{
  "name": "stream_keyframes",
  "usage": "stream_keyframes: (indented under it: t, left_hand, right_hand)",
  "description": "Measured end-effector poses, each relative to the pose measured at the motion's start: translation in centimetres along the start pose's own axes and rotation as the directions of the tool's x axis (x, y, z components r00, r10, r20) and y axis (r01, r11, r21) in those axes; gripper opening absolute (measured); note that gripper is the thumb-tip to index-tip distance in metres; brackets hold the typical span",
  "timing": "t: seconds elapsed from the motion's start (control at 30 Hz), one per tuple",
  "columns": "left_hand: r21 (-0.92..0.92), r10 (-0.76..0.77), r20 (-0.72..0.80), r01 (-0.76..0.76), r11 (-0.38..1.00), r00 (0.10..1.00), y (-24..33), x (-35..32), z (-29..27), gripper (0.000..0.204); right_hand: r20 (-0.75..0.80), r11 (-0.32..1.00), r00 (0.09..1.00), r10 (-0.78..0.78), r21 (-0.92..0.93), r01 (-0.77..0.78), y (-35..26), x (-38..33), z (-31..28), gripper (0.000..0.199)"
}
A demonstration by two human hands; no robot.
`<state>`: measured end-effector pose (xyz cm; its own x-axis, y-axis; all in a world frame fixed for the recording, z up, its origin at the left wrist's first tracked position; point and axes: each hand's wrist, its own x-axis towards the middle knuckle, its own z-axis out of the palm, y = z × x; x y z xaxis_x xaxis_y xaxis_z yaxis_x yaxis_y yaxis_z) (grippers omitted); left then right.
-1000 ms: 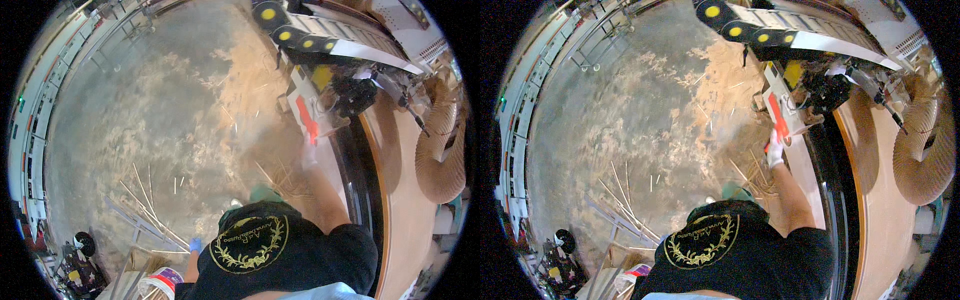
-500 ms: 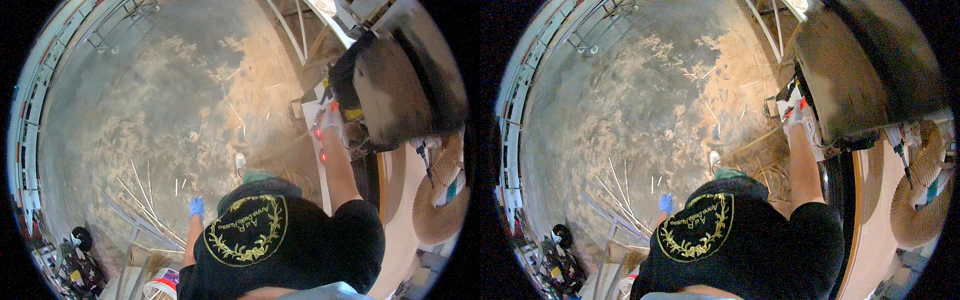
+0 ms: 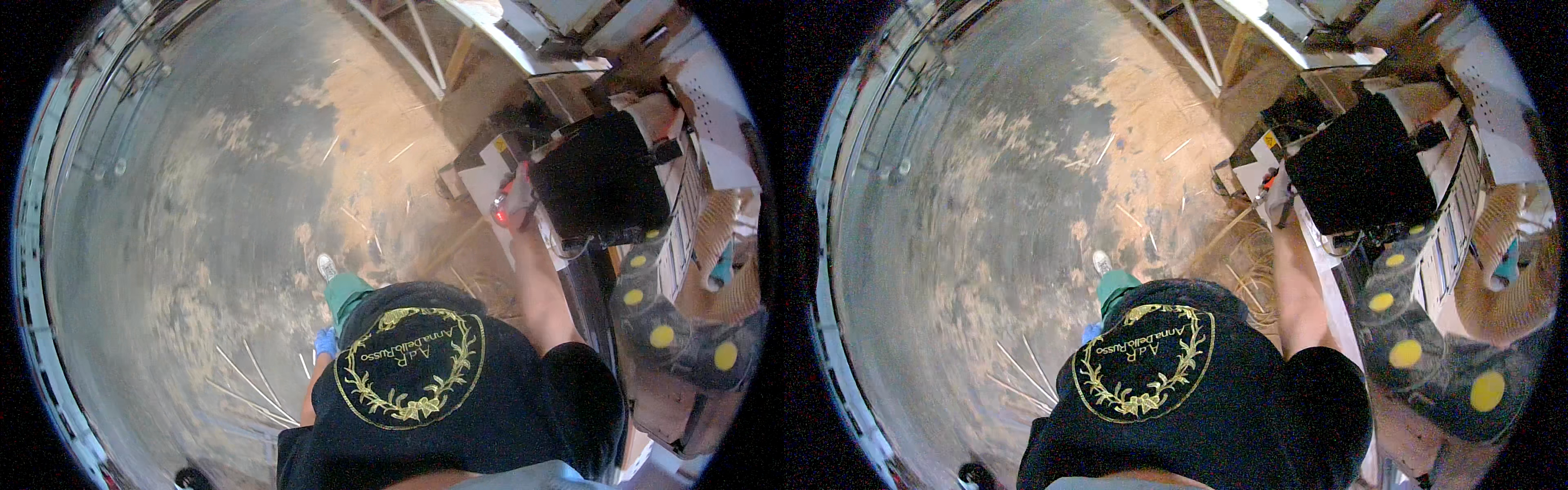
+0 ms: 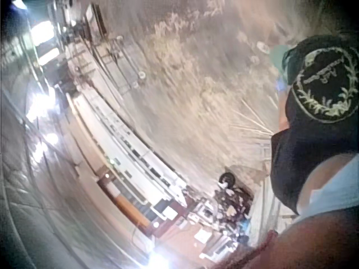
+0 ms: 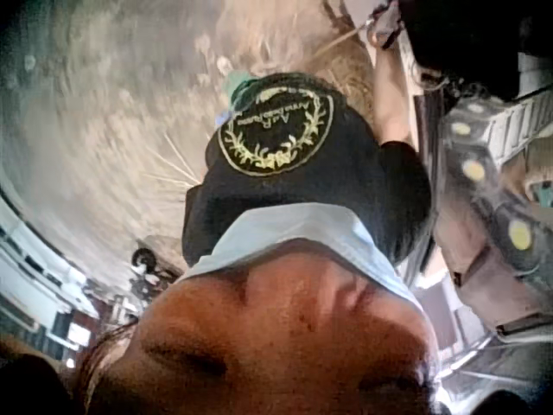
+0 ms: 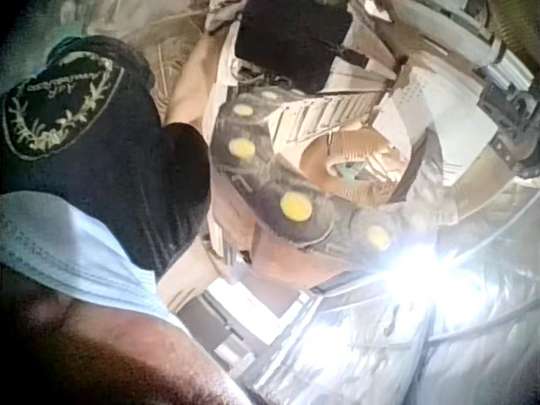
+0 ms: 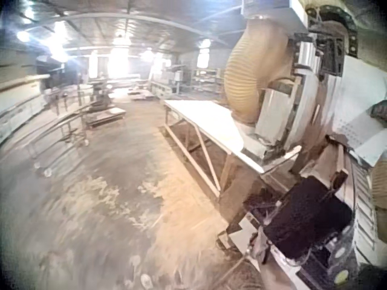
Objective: The person applies printed labels to large flat panels in a workshop. They retrieve labels from a printer, peel them, and affix them to the panels, then move the labeled panels to a stack.
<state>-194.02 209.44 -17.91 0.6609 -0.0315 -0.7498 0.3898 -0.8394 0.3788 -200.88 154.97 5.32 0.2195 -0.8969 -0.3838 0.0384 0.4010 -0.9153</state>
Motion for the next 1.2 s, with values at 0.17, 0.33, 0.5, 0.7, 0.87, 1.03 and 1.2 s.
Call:
stream_keyframes:
  t: [0.17,0.33,0.5,0.7,0.87,1.03,1.2]
  left_hand:
    - [-0.207,0.062,0.090,-0.042,0.977,0.994,4.2,9.7,-8.7,0.030]
    - [-0.289,0.090,0.076,-0.065,0.955,0.993,12.8,17.2,-20.4,0.027]
    - [-0.324,0.078,0.061,-0.055,0.944,0.995,16.7,23.9,-25.3,0.029]
    - [-0.362,0.180,0.114,-0.128,0.923,0.977,29.7,29.4,-24.5,0.028]
    - [-0.365,0.168,0.163,-0.099,0.926,0.972,41.6,31.9,-20.5,0.026]
    - [-0.319,0.136,0.230,-0.057,0.946,0.964,50.0,35.5,-17.5,0.026]
    - [-0.296,0.170,0.233,-0.097,0.950,0.958,57.8,38.1,-14.2,0.025]
  right_hand:
    - [-0.238,0.990,0.965,-0.109,-0.119,0.082,0.2,5.7,3.9,0.044]
    - [-0.451,0.953,0.891,-0.060,0.241,0.186,-0.3,12.4,8.5,0.047]
    - [-0.313,0.996,0.946,-0.085,-0.050,0.073,-2.0,14.9,8.5,0.050]
    - [-0.635,0.984,0.772,0.035,0.155,0.083,-6.9,21.8,10.3,0.055]
    - [-0.721,0.979,0.692,-0.040,0.109,0.170,-12.2,29.8,8.8,0.051]
    - [-0.669,0.987,0.730,-0.143,-0.044,0.153,-11.0,31.4,14.0,0.051]
    - [-0.595,0.984,0.797,-0.103,-0.180,-0.007,-7.6,35.6,18.4,0.049]
